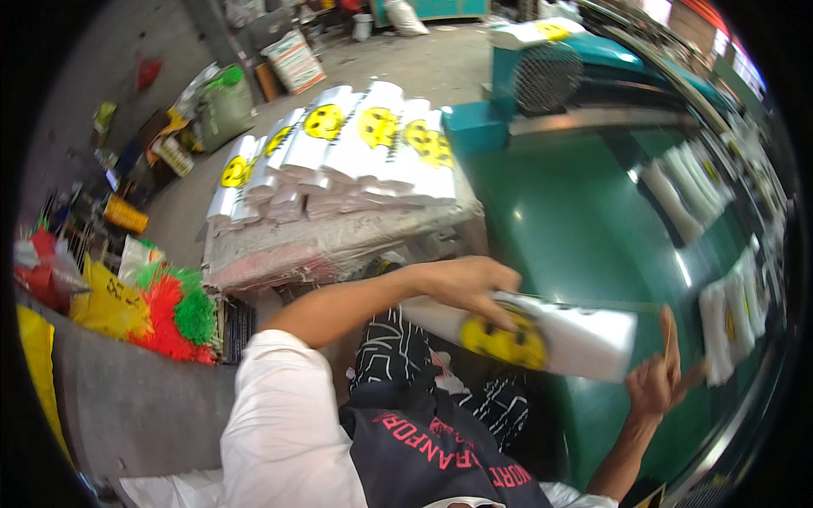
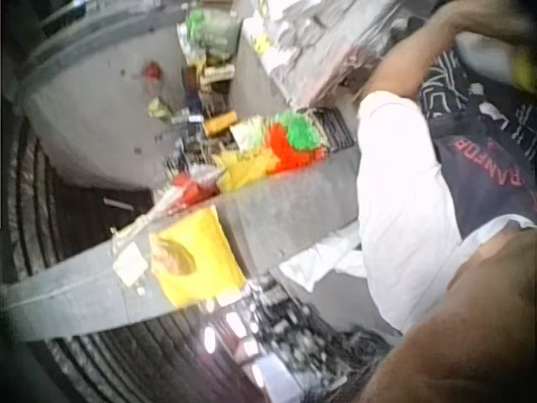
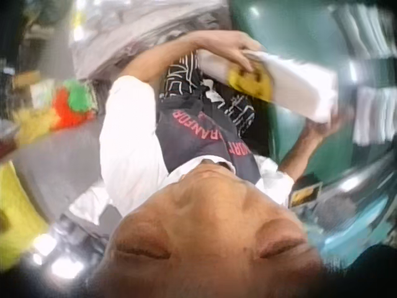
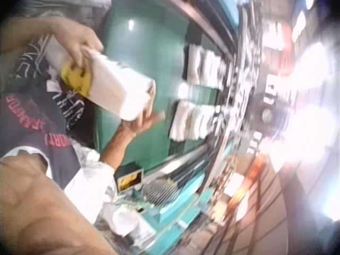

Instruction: The person takes printed plastic bags from a conveyor belt, folds them into rolls, places them into a stack, and then puts the stack of rolled bags into a larger white sack.

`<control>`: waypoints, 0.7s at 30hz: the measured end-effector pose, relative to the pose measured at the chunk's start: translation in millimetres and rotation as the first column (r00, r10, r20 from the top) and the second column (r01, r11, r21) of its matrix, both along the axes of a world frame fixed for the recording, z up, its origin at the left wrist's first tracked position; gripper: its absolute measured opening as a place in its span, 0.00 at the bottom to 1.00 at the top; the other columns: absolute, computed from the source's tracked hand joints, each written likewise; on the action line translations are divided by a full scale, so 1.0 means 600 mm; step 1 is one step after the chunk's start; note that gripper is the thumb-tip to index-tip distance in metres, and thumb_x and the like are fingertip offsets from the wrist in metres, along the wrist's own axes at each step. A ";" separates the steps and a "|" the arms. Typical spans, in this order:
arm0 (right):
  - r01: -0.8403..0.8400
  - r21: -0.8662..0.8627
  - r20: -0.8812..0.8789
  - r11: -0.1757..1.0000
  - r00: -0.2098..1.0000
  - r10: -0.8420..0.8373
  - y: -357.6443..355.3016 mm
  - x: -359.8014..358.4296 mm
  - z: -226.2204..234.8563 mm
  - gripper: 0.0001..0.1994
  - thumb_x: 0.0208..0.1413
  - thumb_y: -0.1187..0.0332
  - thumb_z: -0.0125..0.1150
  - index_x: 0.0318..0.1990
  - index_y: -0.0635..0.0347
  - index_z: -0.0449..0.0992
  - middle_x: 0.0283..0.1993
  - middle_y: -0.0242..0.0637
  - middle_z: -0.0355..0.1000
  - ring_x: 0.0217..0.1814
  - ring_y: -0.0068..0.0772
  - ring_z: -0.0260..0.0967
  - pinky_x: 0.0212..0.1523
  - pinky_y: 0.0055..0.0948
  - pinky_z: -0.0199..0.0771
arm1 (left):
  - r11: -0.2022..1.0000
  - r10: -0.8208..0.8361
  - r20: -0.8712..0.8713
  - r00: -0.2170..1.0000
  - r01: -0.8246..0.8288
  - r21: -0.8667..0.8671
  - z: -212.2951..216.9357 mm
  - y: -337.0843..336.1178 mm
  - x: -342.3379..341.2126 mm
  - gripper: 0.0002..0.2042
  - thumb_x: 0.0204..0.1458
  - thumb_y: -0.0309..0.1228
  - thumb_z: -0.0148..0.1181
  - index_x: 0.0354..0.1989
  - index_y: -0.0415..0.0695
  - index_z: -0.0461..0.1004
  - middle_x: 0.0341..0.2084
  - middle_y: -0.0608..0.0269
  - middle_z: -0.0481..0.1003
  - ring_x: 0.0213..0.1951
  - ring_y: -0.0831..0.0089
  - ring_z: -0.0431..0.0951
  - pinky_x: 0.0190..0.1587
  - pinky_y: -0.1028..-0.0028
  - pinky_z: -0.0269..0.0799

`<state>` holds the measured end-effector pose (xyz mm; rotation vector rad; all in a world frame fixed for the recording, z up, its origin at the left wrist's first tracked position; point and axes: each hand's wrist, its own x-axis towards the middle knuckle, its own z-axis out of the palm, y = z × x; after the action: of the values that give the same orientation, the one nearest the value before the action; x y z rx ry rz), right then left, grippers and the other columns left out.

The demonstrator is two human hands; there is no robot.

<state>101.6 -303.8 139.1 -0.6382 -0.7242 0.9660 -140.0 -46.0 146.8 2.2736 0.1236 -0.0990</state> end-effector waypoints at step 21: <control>-0.058 -0.552 0.326 0.832 0.903 0.279 0.854 -0.404 -0.029 0.45 0.46 0.68 0.71 0.65 0.70 0.44 0.47 0.50 0.68 0.46 0.32 0.69 0.44 0.25 0.73 | 0.255 0.963 -0.039 0.265 -0.953 -0.165 0.008 0.532 -0.327 0.20 0.42 0.35 0.68 0.41 0.34 0.76 0.31 0.53 0.78 0.29 0.73 0.78 0.34 0.75 0.73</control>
<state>-140.9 208.4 121.5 -1.3071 -0.8863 1.2391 -335.9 273.5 151.7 1.6404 1.4241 0.6230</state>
